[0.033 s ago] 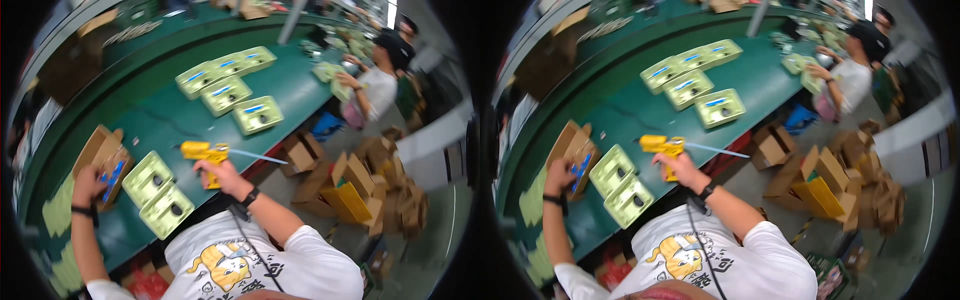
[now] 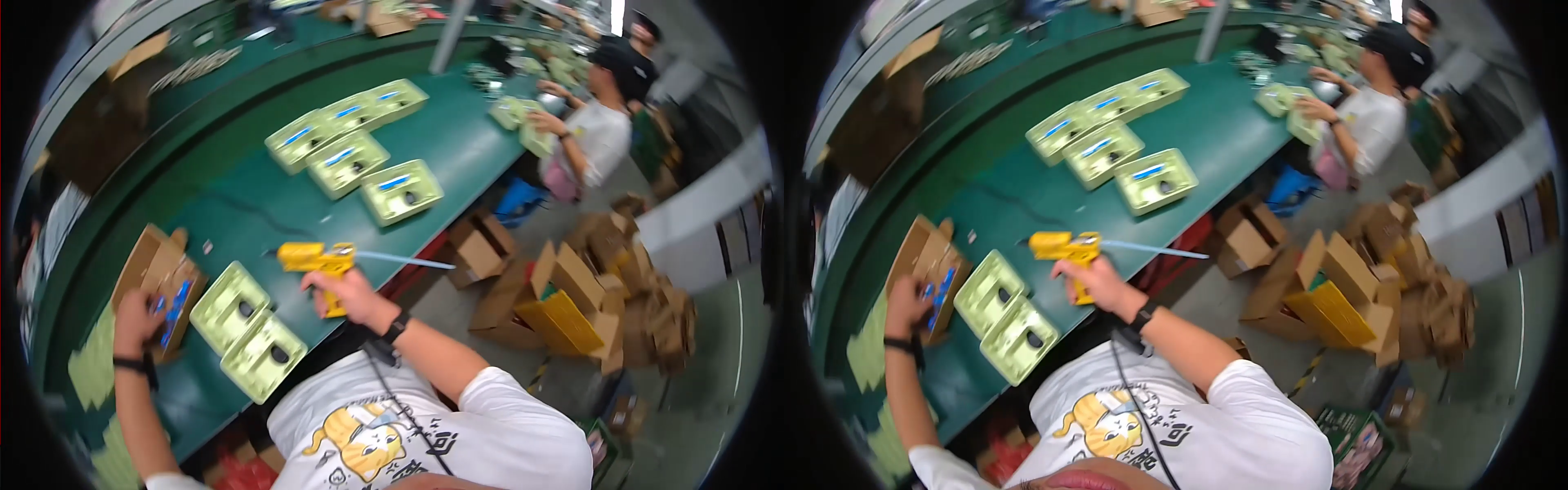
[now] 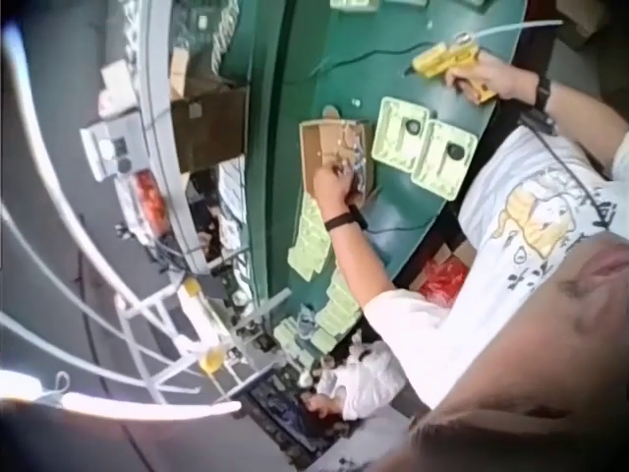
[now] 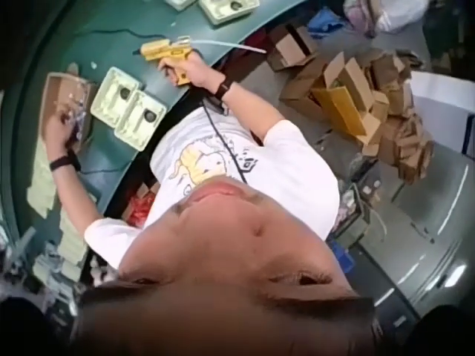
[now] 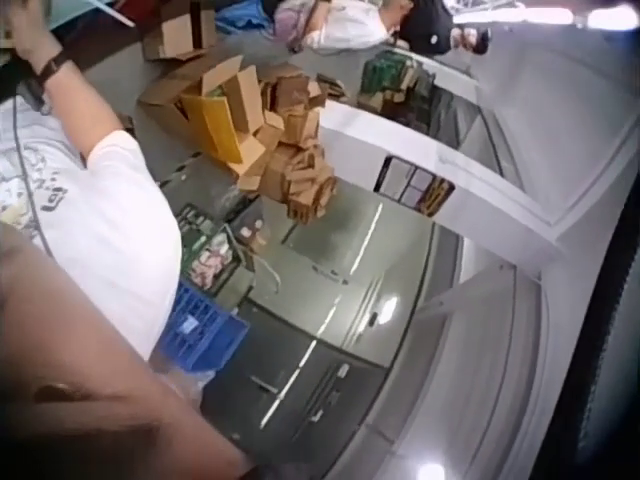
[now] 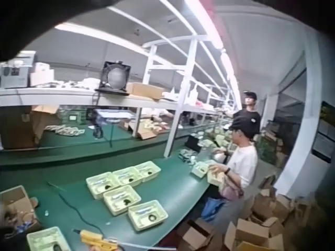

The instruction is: The person assembles electronic devices by placing batteries into plastic housings and securing them with a glue gun. They periodically insert new glue sticks into the gun and move completed housings aside to continue the process.

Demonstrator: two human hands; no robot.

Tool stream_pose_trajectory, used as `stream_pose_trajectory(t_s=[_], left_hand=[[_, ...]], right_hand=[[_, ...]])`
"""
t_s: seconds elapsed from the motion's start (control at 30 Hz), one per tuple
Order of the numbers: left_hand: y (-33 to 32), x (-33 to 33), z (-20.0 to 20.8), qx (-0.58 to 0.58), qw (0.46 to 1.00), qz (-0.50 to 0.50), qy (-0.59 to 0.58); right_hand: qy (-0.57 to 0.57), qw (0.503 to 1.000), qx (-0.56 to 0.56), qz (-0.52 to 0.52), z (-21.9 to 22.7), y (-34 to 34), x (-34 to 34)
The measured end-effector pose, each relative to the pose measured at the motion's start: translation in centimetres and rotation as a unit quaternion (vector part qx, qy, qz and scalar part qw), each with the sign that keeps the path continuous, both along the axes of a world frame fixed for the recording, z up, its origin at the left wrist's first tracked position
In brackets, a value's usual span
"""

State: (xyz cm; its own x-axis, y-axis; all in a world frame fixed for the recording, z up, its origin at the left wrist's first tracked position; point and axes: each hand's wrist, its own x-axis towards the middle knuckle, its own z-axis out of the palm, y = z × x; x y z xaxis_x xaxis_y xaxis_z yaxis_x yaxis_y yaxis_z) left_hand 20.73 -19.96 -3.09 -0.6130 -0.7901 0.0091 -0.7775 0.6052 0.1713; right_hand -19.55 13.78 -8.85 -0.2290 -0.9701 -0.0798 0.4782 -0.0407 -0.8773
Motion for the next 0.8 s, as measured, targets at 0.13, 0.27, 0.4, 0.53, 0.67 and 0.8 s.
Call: stream_pose_trajectory(t_s=[0.13,0.27,0.4,0.53,0.67,0.8], left_hand=[[-2.0,3.6,-1.3,0.005,1.000,0.001,-0.018],[-2.4,4.9,-1.1,-0.042,0.997,-0.049,0.032],[0.9,5.3,3.4,-0.114,0.966,0.022,0.231],[7.3,7.7,7.0,0.041,0.939,0.049,0.338],[21.5,2.3,8.6,0.084,0.972,0.044,0.216],[23.4,1.6,3.9,0.051,0.987,0.003,0.149]], right_hand=[[-0.022,0.999,-0.031,0.023,-0.8,-0.7,1.0],[-0.012,0.999,-0.036,0.006,0.5,-0.2,1.0],[-0.027,0.999,-0.031,0.015,1.4,0.3,0.8],[-0.028,0.999,-0.033,0.009,0.9,0.0,0.1],[-0.018,0.998,-0.042,0.038,0.0,-0.8,-0.4],[-0.011,0.998,-0.041,0.038,-0.3,-0.9,-0.1]])
